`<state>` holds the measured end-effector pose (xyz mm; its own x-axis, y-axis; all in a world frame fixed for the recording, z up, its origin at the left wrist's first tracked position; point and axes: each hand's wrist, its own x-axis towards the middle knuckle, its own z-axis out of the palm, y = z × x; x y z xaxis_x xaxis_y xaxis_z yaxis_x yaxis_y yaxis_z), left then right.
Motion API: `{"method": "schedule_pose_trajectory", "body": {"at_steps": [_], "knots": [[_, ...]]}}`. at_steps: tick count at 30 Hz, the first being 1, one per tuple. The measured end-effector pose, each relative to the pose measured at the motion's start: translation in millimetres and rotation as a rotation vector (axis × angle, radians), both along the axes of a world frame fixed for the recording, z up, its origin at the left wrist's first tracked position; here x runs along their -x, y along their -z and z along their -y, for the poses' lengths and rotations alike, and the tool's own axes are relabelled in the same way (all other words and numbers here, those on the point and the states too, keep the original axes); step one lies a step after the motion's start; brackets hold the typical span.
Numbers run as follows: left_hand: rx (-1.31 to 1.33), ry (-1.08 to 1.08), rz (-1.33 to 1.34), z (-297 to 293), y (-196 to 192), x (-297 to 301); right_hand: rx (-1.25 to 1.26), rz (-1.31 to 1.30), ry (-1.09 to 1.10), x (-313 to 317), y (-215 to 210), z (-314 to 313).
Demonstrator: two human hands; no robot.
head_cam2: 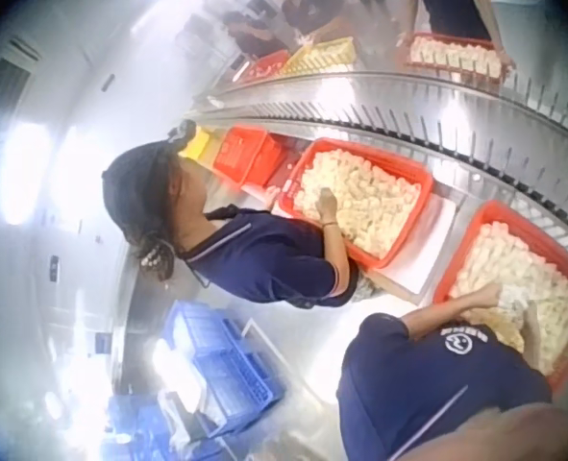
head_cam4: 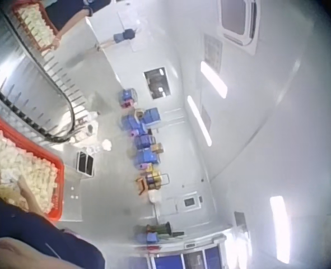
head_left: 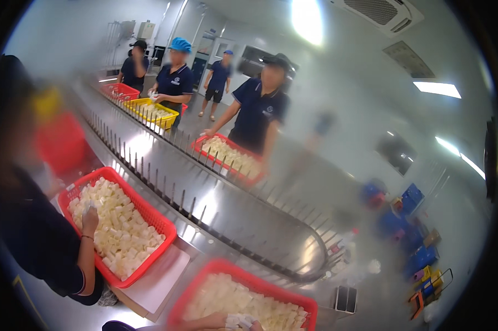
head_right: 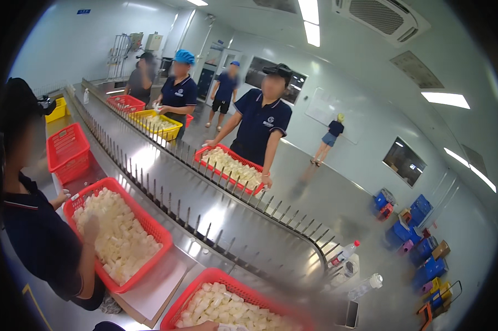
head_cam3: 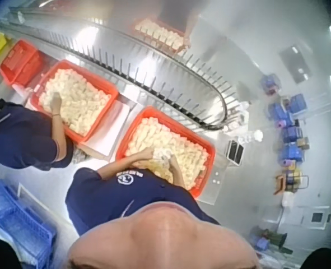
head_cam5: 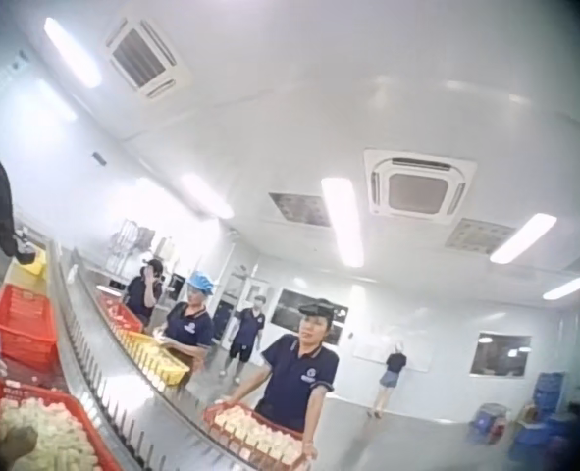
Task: The person picks up small white cylindrical objects from a red basket and places them one at a time onto the vertical spikes of a moving conveyor belt.
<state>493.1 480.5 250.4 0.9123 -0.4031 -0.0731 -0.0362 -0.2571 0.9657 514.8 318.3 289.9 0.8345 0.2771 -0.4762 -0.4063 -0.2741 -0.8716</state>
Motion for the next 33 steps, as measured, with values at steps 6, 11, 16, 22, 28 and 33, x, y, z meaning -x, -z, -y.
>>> {"method": "schedule_pose_trajectory", "body": {"at_steps": [6, 11, 16, 22, 28, 33], "knots": [[0.007, 0.025, -0.074, -10.6, -25.6, -3.1, 0.026, 0.045, -0.008, 0.7, -18.0, 4.4], [0.016, 0.029, -0.103, -9.7, -27.4, -9.8, 0.145, 0.07, -0.026, 3.5, -22.0, 10.4], [0.012, 0.081, -0.132, -12.8, -28.3, -2.9, 0.056, 0.188, -0.069, -6.1, -19.3, 9.7], [0.001, 0.07, -0.16, -18.3, -26.8, 6.7, 0.192, 0.01, -0.095, -3.9, -20.3, 19.8], [0.045, 0.021, -0.185, -2.0, -32.8, 1.1, 0.152, 0.11, -0.122, -10.1, -1.4, 25.1], [0.082, -0.006, -0.295, -5.2, -30.2, 5.5, -0.025, 0.07, -0.163, -23.9, 30.2, 32.8]]}}
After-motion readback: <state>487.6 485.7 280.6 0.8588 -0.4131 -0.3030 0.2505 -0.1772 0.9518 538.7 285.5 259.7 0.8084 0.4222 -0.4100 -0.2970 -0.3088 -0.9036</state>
